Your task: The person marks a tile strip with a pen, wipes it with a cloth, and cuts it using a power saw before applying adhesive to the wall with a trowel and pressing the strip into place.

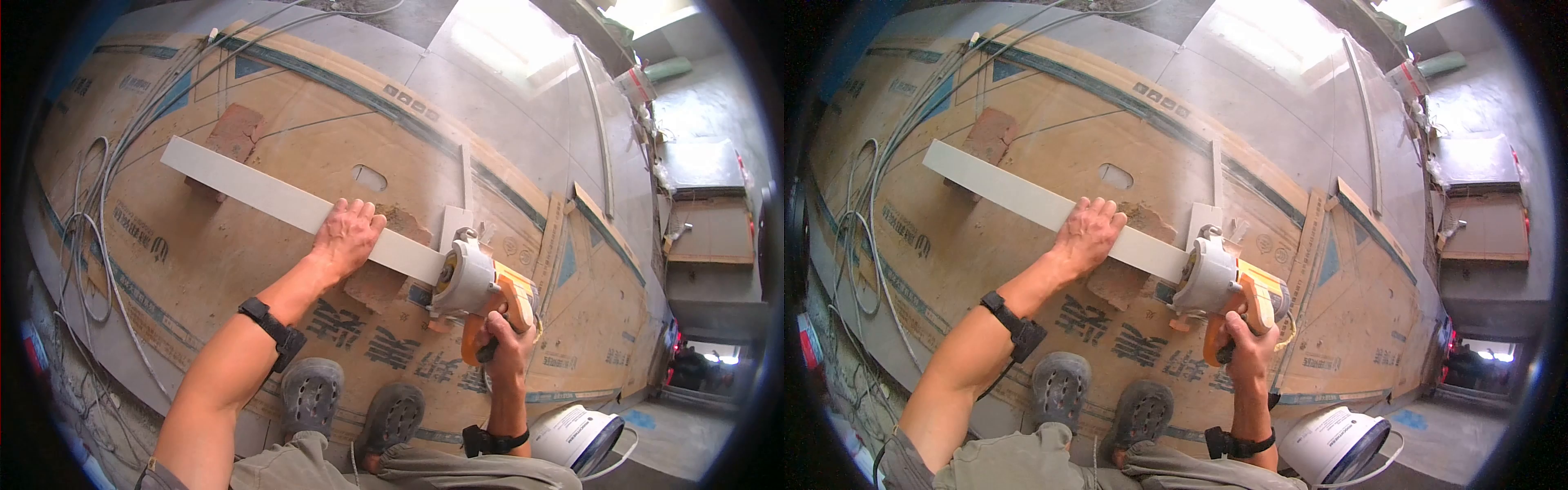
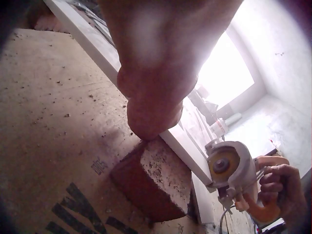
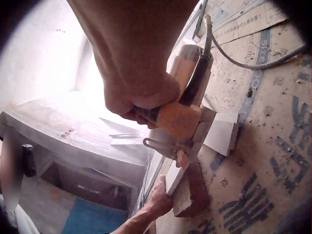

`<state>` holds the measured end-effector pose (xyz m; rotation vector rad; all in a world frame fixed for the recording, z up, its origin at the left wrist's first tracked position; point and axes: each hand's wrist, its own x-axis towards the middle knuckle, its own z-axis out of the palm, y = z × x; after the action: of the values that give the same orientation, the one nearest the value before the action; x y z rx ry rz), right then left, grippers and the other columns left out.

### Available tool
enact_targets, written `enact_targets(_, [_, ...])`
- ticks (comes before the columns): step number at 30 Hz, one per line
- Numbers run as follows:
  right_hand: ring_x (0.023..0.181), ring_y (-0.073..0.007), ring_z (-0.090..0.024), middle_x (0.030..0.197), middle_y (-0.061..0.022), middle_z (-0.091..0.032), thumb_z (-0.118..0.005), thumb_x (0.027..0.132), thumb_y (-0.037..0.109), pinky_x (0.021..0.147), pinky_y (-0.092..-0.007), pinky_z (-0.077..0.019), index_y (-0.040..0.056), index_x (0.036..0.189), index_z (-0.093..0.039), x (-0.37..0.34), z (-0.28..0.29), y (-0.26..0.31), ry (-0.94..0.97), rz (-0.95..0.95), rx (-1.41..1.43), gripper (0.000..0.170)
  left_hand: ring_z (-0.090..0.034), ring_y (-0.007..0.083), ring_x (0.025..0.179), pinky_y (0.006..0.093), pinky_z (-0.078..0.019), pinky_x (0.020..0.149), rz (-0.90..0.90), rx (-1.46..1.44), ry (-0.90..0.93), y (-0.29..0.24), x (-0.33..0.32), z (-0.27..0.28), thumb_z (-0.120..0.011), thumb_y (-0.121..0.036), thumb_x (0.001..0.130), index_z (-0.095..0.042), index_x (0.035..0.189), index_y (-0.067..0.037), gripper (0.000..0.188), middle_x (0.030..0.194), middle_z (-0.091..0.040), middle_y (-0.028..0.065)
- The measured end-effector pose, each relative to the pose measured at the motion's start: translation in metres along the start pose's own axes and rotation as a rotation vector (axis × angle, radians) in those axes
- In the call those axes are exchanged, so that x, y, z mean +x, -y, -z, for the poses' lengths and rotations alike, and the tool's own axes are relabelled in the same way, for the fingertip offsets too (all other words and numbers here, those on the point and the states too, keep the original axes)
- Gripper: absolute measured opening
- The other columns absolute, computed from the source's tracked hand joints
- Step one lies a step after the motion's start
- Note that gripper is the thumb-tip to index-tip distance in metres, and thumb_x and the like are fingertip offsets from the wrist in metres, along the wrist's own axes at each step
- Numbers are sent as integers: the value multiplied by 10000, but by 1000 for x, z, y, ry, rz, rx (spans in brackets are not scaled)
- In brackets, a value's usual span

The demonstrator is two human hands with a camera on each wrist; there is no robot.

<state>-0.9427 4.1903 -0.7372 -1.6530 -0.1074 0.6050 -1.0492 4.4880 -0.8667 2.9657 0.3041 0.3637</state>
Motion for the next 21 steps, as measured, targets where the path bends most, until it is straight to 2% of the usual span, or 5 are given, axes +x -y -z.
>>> enact_targets(4, [579, -136, -608, 737, -51, -620, -732, 901, 79, 530, -283, -514, 19, 989, -590, -1, 0, -6, -8, 15, 4, 177, -594, 251, 944, 414, -447, 859, -6, 16, 32, 1, 1, 0, -597, -102, 876, -605, 967, -101, 91, 937, -580, 73])
enact_targets(10, [584, -131, -613, 745, -49, -624, -720, 909, 70, 528, -278, -510, 17, 983, -586, -9, 2, -3, -2, 11, -14, 162, -597, 253, 949, 413, -450, 853, -19, 14, -22, 2, 0, -3, -601, -104, 873, -604, 965, -96, 92, 941, -584, 76])
enact_targets(21, [548, -131, -596, 699, -54, -618, -686, 914, 84, 513, -275, -505, 8, 992, -580, 8, 0, 5, -3, 72, -57, 152, -603, 241, 964, 415, -460, 868, -17, 59, 48, -1, 1, 3, -582, -126, 911, -603, 954, -108, 51, 952, -598, 70])
